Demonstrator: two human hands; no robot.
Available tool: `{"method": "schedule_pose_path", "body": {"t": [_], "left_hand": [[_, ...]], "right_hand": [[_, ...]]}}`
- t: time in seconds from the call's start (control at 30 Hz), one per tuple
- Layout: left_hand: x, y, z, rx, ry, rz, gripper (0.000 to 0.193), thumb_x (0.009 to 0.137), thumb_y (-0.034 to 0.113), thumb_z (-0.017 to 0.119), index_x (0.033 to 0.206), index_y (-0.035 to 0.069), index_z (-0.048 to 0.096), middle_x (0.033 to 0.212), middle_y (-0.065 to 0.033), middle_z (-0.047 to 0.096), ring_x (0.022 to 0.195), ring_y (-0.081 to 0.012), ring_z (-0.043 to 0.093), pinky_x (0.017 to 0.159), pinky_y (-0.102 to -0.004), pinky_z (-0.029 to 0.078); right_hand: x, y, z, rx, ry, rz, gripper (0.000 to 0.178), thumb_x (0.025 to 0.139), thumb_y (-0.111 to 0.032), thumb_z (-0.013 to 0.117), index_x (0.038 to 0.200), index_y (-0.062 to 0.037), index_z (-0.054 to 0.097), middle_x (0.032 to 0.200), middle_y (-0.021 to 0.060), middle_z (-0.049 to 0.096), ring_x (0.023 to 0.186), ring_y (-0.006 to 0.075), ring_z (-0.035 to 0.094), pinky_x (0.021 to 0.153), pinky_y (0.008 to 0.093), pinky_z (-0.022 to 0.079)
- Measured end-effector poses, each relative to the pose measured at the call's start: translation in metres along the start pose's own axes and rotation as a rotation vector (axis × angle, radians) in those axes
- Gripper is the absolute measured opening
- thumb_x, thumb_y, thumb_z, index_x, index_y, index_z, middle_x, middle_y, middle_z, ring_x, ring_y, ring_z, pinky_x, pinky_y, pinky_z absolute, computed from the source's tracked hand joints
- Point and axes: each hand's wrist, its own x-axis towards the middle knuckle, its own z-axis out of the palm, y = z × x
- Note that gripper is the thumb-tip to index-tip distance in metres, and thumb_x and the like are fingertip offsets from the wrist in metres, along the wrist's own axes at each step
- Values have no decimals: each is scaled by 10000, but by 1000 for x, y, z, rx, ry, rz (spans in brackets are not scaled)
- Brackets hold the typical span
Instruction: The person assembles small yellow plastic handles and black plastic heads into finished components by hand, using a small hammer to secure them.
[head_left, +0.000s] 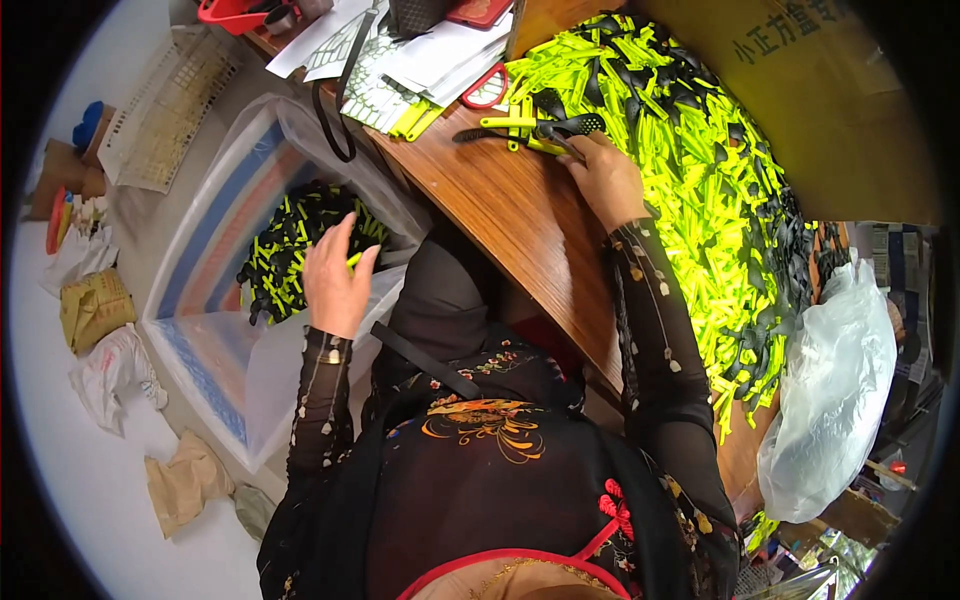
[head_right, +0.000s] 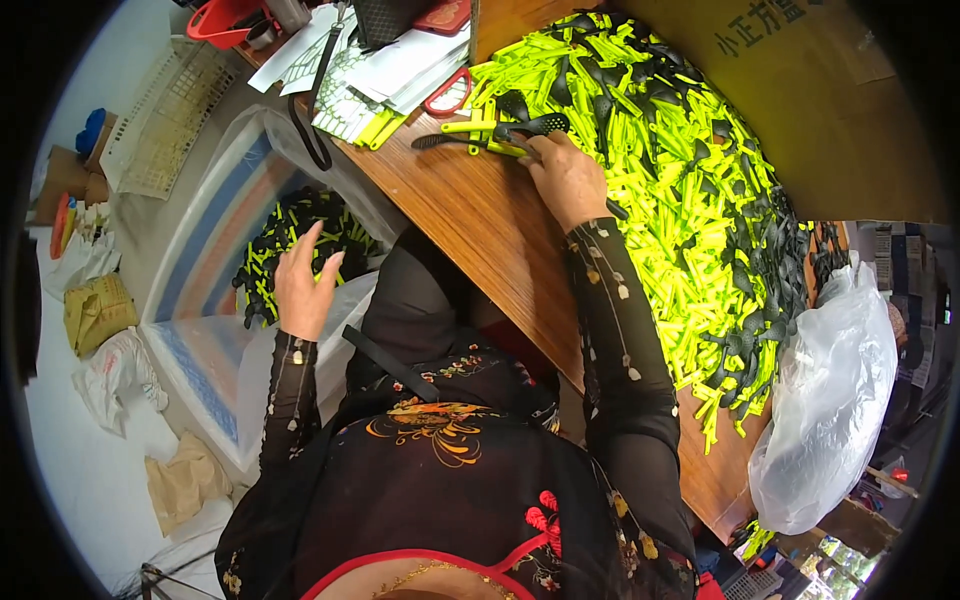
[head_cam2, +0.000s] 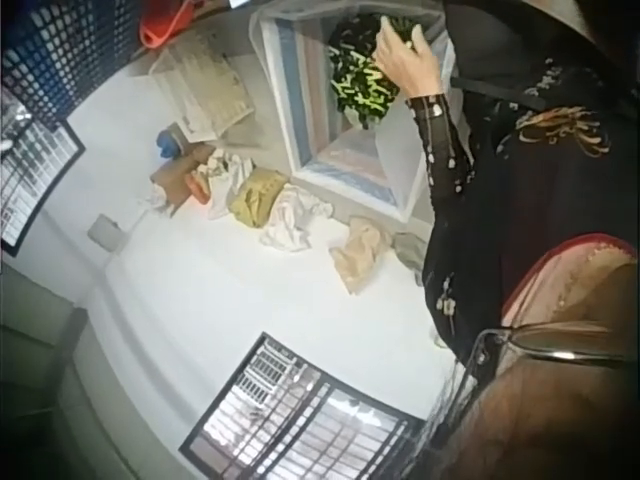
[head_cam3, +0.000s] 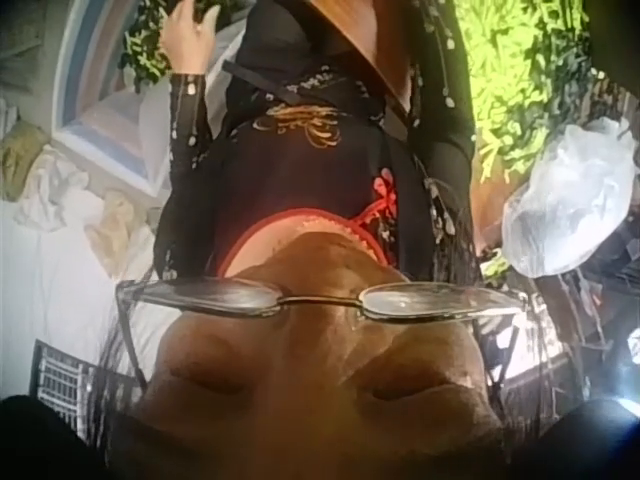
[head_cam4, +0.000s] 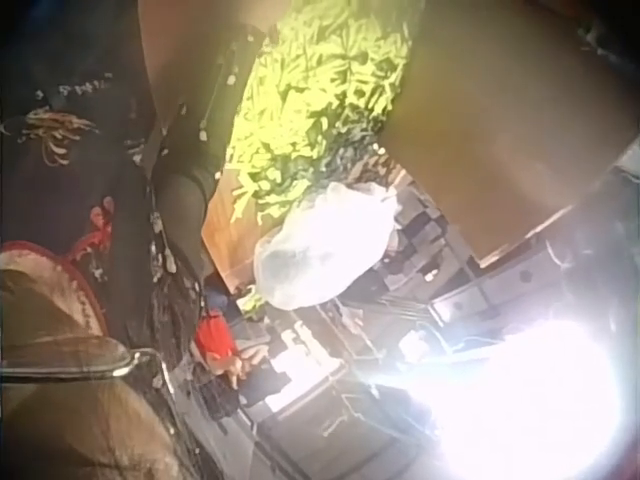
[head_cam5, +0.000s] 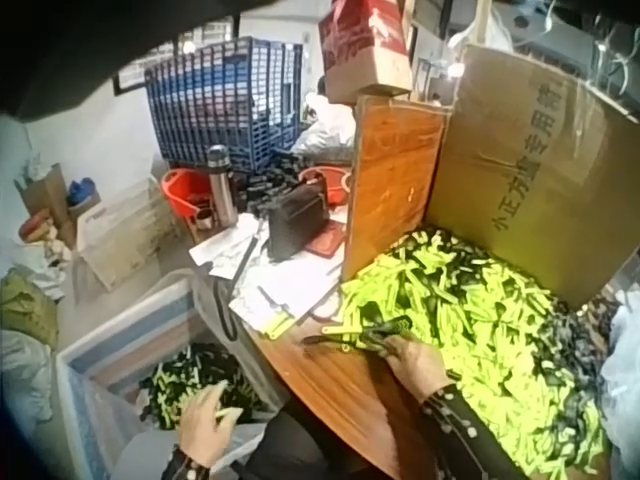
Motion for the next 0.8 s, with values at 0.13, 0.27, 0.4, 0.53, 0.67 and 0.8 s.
{"method": "schedule_pose_path", "body": {"t": [0.13,0.27,0.4,0.53,0.67,0.8], "left_hand": [[23,68,2,-273,158,217,330,904,176,741,1224,103,709,1233,-99,703,1216,-310,621,1086,-468,432],[38,106,14,-315,40,465,290,870,211,763,1143,115,743,1134,-50,696,1102,-273,627,937,-428,452],[19,103,53,-335,-127,478,211,825,152,781,1032,114,771,994,-6,657,947,-240,612,826,-395,445],[6,102,57,-301,0,455,249,802,101,774,1049,131,782,935,-6,612,887,-219,601,773,-375,443],[-9,102,61,-389,-68,352,299,818,75,747,1106,149,780,886,-12,601,791,-213,596,721,-359,437],[-15,100,57,-335,-38,398,293,832,70,735,1114,139,775,828,-8,599,744,-209,590,699,-356,431]], "right_hand": [[-22,0,-1,68,-12,-114,163,892,-244,733,1040,-176,738,953,50,678,814,337,698,700,441,563],[-62,-19,-16,159,-56,-193,216,828,-96,791,1031,-159,752,927,61,709,806,312,708,676,386,565],[-77,-25,-20,212,-129,-136,212,841,-121,782,1047,-150,747,940,67,705,806,313,707,683,396,557],[-87,-47,-47,451,-205,-14,333,912,-80,710,1244,-96,679,993,147,698,896,321,709,763,397,558],[-112,-60,-49,484,-17,-85,473,930,38,637,1387,-80,610,976,181,681,899,337,695,781,398,551],[-126,-69,-34,374,-94,-88,540,914,81,616,1418,-113,608,902,168,653,776,336,671,701,407,544]]}}
